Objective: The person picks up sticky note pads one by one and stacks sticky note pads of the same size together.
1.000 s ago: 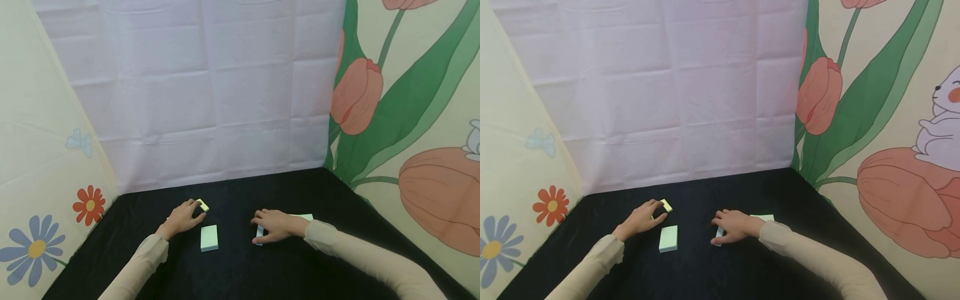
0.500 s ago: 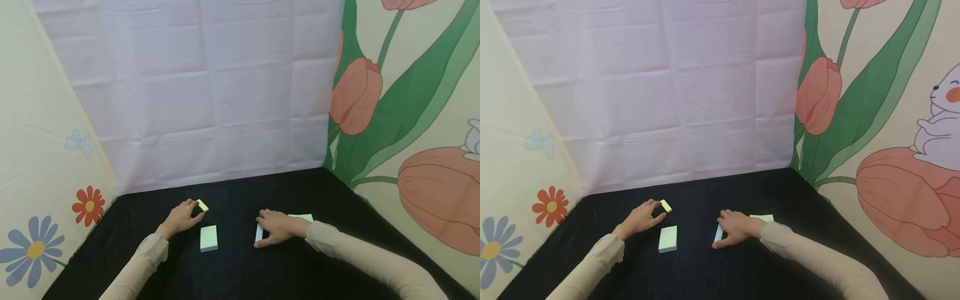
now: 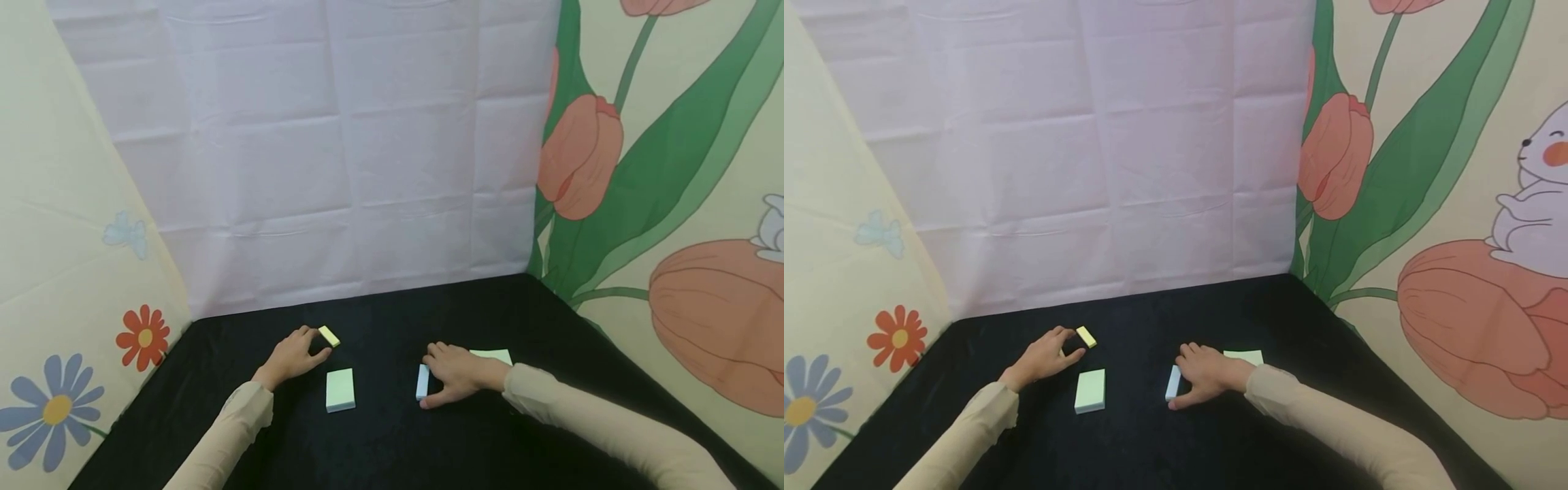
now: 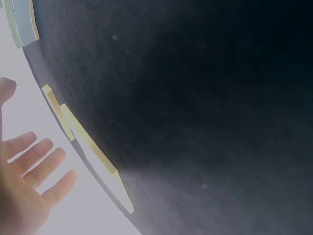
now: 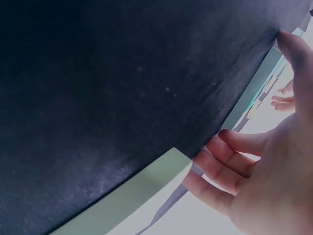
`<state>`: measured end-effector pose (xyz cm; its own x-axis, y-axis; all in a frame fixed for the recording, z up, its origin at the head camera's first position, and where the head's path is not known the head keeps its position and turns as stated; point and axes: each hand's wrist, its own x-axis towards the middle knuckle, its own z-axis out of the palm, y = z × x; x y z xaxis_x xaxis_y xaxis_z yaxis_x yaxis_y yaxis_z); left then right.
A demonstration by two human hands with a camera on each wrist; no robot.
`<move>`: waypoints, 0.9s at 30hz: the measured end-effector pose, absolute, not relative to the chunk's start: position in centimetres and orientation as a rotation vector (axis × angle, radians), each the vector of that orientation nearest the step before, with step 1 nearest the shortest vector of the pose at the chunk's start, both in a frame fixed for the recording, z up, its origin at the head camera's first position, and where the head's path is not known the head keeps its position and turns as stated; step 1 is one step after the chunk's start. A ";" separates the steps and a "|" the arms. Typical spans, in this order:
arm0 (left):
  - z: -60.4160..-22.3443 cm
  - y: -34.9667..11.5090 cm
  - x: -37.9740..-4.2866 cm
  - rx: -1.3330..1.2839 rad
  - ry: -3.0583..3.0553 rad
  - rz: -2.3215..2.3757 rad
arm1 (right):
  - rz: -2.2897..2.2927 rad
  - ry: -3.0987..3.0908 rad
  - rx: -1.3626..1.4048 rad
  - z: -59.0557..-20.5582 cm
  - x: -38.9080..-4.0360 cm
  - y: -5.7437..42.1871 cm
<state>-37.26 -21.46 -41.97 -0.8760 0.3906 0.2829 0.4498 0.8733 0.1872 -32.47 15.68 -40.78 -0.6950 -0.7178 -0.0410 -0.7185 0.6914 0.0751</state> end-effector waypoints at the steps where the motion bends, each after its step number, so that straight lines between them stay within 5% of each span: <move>1: -42.0 -21.4 -37.3 -0.638 -2.810 -0.364 | 0.128 2.884 -1.229 -40.8 -32.4 15.7; 27: -41.6 -20.7 -38.2 -0.594 -2.898 -0.373 | 0.235 2.919 -1.212 -41.3 -32.2 15.1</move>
<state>-38.18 -20.71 -41.56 -0.9083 0.3651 0.2040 0.4049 0.8899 0.2101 -32.20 15.05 -41.32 -0.7072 -0.7064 -0.0312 -0.7022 0.6965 0.1473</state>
